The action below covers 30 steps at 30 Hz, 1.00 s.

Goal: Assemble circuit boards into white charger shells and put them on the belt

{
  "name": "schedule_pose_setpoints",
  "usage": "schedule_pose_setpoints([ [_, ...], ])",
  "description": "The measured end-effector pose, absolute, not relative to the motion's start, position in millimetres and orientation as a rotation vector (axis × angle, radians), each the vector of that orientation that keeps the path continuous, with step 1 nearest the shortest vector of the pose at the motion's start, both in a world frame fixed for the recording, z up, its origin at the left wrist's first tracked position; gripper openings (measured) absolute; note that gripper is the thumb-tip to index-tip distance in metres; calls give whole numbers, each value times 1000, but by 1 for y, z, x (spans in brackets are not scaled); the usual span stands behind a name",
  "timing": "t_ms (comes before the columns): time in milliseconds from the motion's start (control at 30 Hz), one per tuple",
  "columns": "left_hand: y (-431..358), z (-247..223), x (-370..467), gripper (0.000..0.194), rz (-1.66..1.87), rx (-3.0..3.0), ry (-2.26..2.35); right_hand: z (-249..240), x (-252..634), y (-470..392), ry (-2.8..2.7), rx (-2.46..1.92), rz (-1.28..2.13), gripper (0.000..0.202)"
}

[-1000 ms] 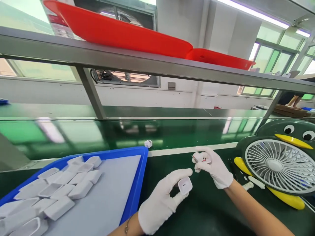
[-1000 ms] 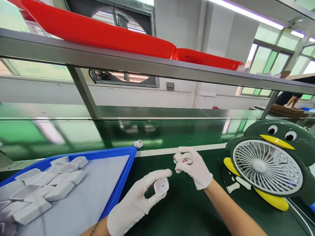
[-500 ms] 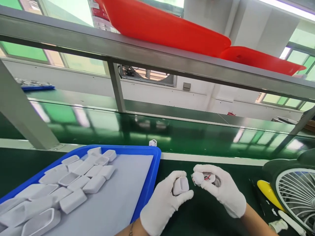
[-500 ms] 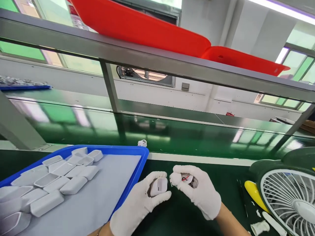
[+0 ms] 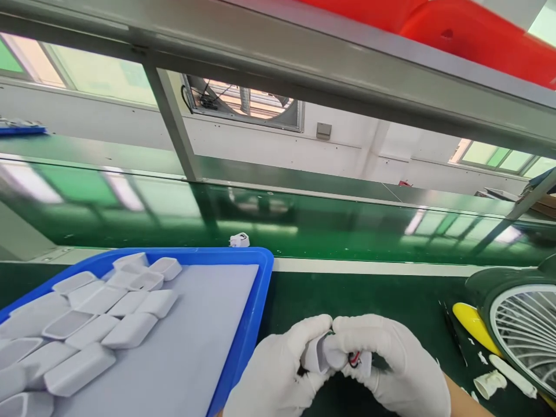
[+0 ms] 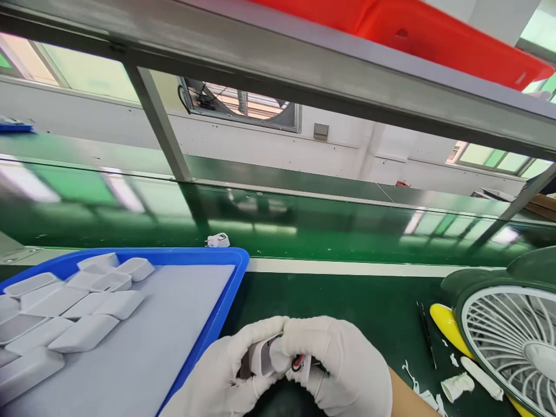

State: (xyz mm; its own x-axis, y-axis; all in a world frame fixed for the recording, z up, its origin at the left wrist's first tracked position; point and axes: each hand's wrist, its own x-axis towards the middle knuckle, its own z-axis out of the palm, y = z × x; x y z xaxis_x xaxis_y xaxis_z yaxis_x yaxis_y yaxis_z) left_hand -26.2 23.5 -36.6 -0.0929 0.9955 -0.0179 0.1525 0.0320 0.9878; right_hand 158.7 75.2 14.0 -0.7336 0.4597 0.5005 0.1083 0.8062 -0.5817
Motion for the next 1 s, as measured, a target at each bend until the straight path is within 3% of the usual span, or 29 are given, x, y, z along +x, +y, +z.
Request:
schedule_pose_setpoints([
  [133, 21, -36, -26, 32, 1169, 1589, 1505, 19, 156, 75, -2464, -481, 747, 16],
  [367, 25, -48, -24, 32, 1274, 1876, 1517, 18, 151, 75, -2501, -472, 686, 17],
  [567, 27, -48, -22, 32, 1214, 1792, 1482, 14, 154, 72, -2442, -424, 486, 22],
  [833, 24, -39, -20, 27, 1098, 1706, 1450, 17, 160, 68, -2454, -595, 704, 16],
  [1000, 23, -37, -21, 27, 1068, 1696, 1462, 10, 158, 69, -2461, -638, 671, 20],
])
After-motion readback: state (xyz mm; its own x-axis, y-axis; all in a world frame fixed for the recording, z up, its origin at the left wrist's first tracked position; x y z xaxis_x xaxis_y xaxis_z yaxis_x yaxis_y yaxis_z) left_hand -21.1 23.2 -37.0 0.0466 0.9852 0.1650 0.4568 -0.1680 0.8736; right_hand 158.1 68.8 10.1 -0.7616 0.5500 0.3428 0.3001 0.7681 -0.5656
